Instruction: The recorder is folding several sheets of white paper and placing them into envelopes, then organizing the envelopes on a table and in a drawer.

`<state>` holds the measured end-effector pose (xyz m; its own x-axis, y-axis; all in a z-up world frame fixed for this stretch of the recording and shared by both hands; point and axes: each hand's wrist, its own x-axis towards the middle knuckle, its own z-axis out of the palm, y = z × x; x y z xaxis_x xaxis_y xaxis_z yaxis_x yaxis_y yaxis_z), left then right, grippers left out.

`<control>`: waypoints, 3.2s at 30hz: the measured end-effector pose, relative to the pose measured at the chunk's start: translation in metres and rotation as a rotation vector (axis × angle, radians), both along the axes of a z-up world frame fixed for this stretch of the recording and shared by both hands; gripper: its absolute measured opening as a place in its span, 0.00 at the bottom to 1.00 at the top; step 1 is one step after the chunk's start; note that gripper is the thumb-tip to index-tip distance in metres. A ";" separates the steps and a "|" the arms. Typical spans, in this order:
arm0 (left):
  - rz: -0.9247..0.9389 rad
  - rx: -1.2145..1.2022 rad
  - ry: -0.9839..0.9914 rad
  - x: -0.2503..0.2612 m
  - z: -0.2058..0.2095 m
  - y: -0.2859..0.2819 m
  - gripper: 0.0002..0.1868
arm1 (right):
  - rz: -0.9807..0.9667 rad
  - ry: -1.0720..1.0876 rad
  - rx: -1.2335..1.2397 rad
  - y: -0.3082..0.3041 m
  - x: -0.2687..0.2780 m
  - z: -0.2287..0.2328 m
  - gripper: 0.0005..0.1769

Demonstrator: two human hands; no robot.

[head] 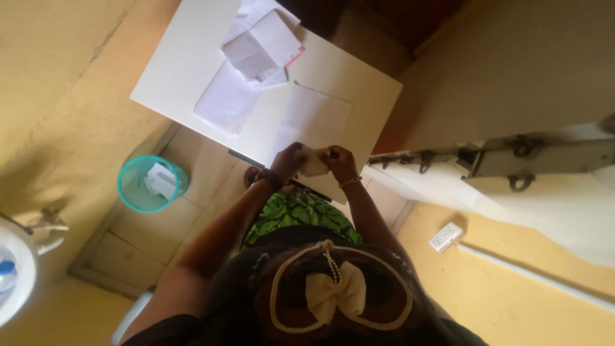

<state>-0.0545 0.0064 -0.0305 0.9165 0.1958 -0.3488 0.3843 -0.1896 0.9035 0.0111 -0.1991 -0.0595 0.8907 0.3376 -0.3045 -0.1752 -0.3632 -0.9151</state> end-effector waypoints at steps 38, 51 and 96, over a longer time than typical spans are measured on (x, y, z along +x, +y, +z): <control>1.211 -0.872 0.008 -0.388 -0.096 0.353 0.28 | 0.570 0.948 -0.152 0.548 -0.199 -0.111 0.08; 1.269 -0.866 0.017 -0.388 -0.122 0.423 0.38 | 0.581 0.723 -0.183 0.626 -0.245 -0.137 0.11; -0.176 -0.689 0.398 -0.036 -0.114 0.097 0.30 | 0.563 -0.108 -1.183 0.100 -0.063 0.017 0.66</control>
